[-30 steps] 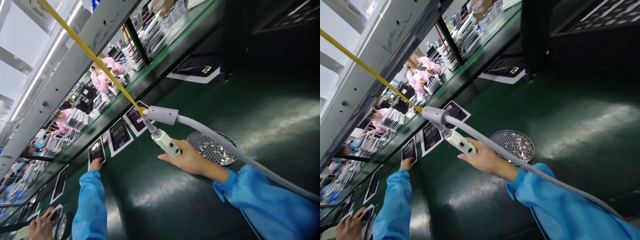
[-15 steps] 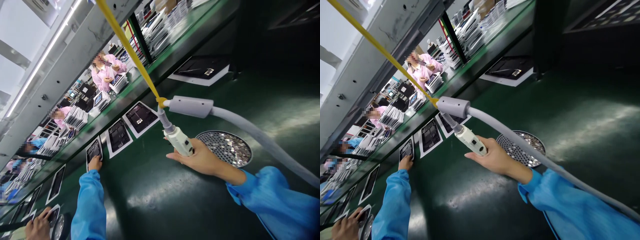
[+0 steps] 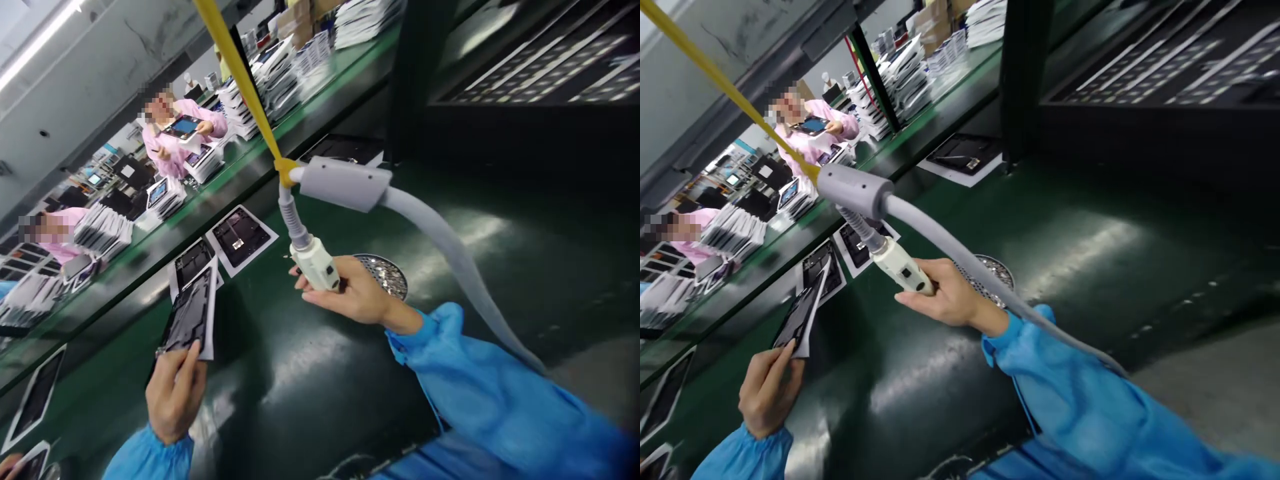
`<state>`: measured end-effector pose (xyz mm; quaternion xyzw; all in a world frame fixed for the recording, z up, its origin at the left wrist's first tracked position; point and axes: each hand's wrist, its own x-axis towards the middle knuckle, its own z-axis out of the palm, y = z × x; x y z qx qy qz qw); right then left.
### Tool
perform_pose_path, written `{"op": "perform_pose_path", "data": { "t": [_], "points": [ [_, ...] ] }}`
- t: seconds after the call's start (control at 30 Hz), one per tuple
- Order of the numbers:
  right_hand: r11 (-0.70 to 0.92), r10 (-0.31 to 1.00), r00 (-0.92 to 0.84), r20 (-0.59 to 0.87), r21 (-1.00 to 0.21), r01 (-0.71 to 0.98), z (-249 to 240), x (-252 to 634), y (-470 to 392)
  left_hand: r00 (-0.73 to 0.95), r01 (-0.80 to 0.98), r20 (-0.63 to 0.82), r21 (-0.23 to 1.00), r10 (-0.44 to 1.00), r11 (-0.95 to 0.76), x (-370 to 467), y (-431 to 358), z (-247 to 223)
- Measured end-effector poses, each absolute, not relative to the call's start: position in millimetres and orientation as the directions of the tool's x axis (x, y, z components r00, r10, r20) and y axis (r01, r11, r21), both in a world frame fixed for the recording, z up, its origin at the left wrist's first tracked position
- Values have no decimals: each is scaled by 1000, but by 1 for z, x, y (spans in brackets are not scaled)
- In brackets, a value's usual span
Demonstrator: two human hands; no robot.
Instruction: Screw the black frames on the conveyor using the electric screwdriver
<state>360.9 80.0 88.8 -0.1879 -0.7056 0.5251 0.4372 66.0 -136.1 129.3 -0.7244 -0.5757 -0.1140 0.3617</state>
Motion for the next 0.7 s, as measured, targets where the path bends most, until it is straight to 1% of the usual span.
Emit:
{"op": "perform_pose_path", "data": {
  "t": [0.1,0.17,0.2,0.27,0.33,0.37,0.43,0.53,0.6,0.7],
  "points": [
    [254,738,-589,330,-944,-211,92,367,84,414,903,546,-344,729,-255,122,-125,138],
    [177,741,-617,266,-963,-203,97,372,87,473,881,521,-297,711,-368,153,-113,135],
    [170,756,-604,253,-967,-192,100,374,89,490,871,514,-271,704,-409,167,-107,131],
    [221,819,-507,270,-963,-156,104,377,93,505,860,507,-228,698,-457,191,-94,118],
    [316,858,-390,334,-942,-113,105,379,99,495,865,479,-199,725,-460,212,-83,100],
    [336,868,-356,345,-938,-91,103,381,102,481,874,450,-182,752,-450,221,-78,91],
    [310,896,-312,317,-948,-73,98,384,107,439,897,369,-118,819,-427,233,-72,74],
    [246,934,-237,266,-963,-112,88,391,111,369,919,256,46,893,-392,236,-70,55],
    [258,941,-186,282,-955,-145,83,392,111,324,923,237,132,916,-361,229,-73,46],
    [278,943,-144,301,-947,-163,78,387,109,290,921,268,184,919,-344,213,-78,37]
  ]
}}
